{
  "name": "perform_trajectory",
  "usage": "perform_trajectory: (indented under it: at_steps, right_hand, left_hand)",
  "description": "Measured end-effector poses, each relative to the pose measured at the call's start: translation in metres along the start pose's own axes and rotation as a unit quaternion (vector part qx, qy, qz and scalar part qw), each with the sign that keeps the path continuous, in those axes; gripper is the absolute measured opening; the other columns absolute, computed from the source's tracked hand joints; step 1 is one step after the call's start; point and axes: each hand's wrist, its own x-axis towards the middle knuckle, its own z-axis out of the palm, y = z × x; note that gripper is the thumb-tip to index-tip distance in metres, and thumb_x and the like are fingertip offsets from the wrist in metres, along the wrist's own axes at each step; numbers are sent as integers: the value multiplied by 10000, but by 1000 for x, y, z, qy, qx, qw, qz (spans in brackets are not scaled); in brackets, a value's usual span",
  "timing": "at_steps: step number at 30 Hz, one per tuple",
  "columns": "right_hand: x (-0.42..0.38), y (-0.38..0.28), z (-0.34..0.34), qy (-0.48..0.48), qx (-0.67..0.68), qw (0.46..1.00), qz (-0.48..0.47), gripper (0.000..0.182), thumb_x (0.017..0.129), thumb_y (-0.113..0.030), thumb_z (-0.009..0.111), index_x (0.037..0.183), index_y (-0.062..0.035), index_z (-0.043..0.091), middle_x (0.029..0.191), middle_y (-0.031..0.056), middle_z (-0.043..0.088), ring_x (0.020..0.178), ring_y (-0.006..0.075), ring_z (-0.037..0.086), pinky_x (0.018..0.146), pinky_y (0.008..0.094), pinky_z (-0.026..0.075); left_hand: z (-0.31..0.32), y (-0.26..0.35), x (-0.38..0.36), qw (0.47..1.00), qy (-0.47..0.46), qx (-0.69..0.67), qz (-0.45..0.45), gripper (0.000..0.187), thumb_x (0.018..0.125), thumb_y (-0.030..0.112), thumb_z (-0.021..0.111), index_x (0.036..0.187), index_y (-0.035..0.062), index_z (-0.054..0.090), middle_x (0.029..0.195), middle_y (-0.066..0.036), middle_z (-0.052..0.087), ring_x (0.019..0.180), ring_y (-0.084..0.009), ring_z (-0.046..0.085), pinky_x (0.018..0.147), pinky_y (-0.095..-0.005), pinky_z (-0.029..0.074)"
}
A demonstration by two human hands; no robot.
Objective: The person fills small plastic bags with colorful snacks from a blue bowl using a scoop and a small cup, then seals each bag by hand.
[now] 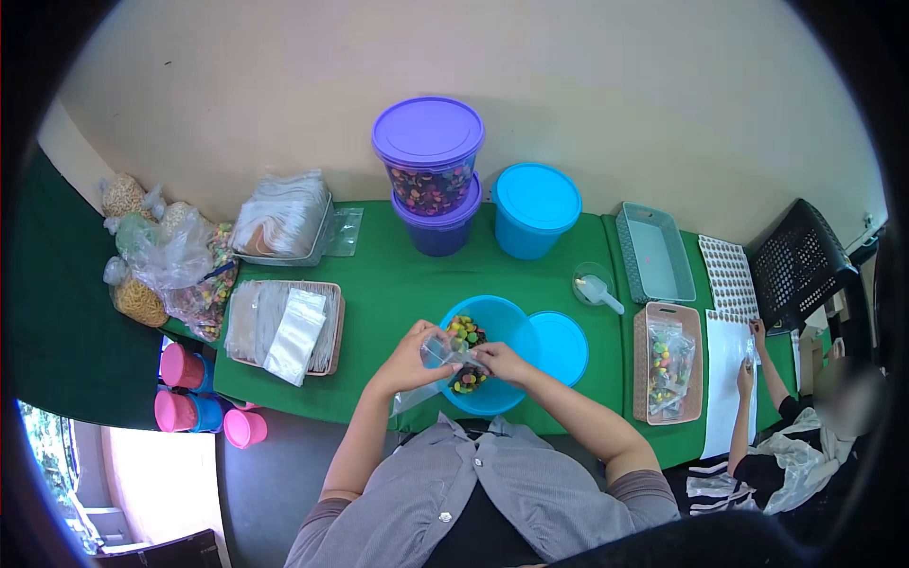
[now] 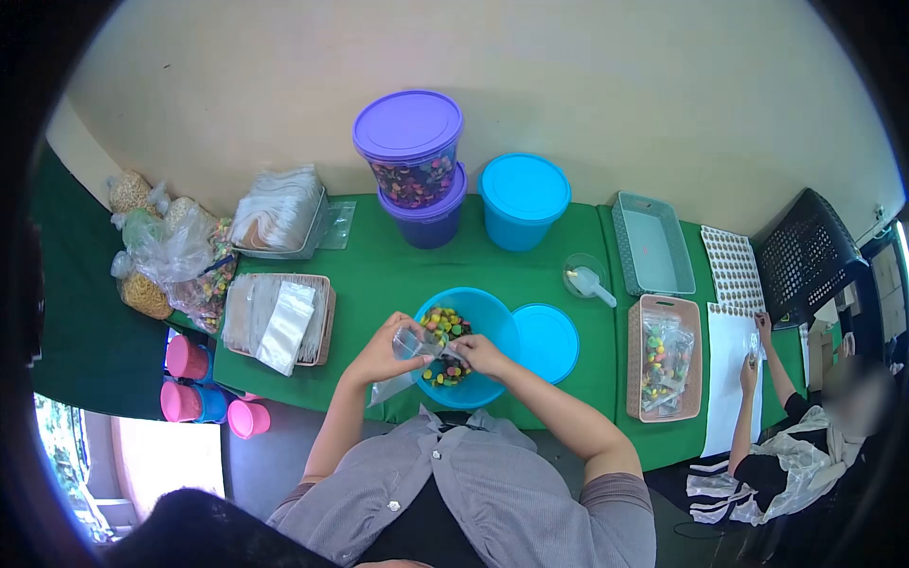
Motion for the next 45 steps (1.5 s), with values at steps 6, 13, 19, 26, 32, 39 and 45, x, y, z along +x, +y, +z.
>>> perform_trajectory:
  at_steps: [6,13,19,26,32,39,45]
  right_hand:
    - [-15,-32,-8,83,-64,992,-72,287,993,-245,525,1072,-11,671,773,2,649,611,58,486,534,232,405]
    - [-49,-73,-14,180,-151,964,-125,286,962,-214,542,1047,27,673,747,105,675,661,158,605,636,324,489]
    - [-69,-82,-28,188,-168,957,-145,284,958,-212,554,1014,34,683,700,83,647,618,117,542,578,300,442]
    - [-100,-105,-43,208,-146,954,-161,276,925,-216,611,960,48,683,653,54,594,610,86,493,551,289,406]
    - [-123,-132,-54,300,-152,911,-238,266,893,-205,647,857,57,674,631,64,594,596,91,491,541,287,391]
    - [-140,-158,-67,323,-235,884,-242,249,860,-203,668,849,45,690,699,124,665,621,167,606,580,311,447]
    - [-140,-154,-65,260,-370,867,-211,232,810,-204,711,826,27,701,712,119,669,632,213,613,602,332,471]
  left_hand:
    - [-13,-27,3,999,8,3,-53,420,694,299,818,969,85,582,1055,-81,522,1026,-244,539,910,-374,432]
    - [-14,-64,-3,996,1,-56,-69,445,729,258,802,1076,96,576,1096,-33,574,1019,-170,544,901,-336,442]
    - [-23,-50,-5,984,-6,-152,-94,475,745,282,797,1113,86,570,1298,-114,503,1165,-253,523,980,-385,420]
    - [-44,16,-1,925,181,-307,130,695,729,282,818,1256,102,402,1255,-140,506,1134,-272,547,980,-433,433]
    - [-14,40,24,927,174,-280,179,683,695,199,851,1203,98,407,1120,-94,546,1094,-240,559,962,-421,450]
    - [63,0,50,979,139,-129,77,704,662,187,846,1220,77,432,1117,-106,541,1098,-242,541,941,-410,450]
    - [63,5,46,988,97,82,87,749,589,214,842,1228,103,467,1132,-116,536,1086,-316,506,950,-448,390]
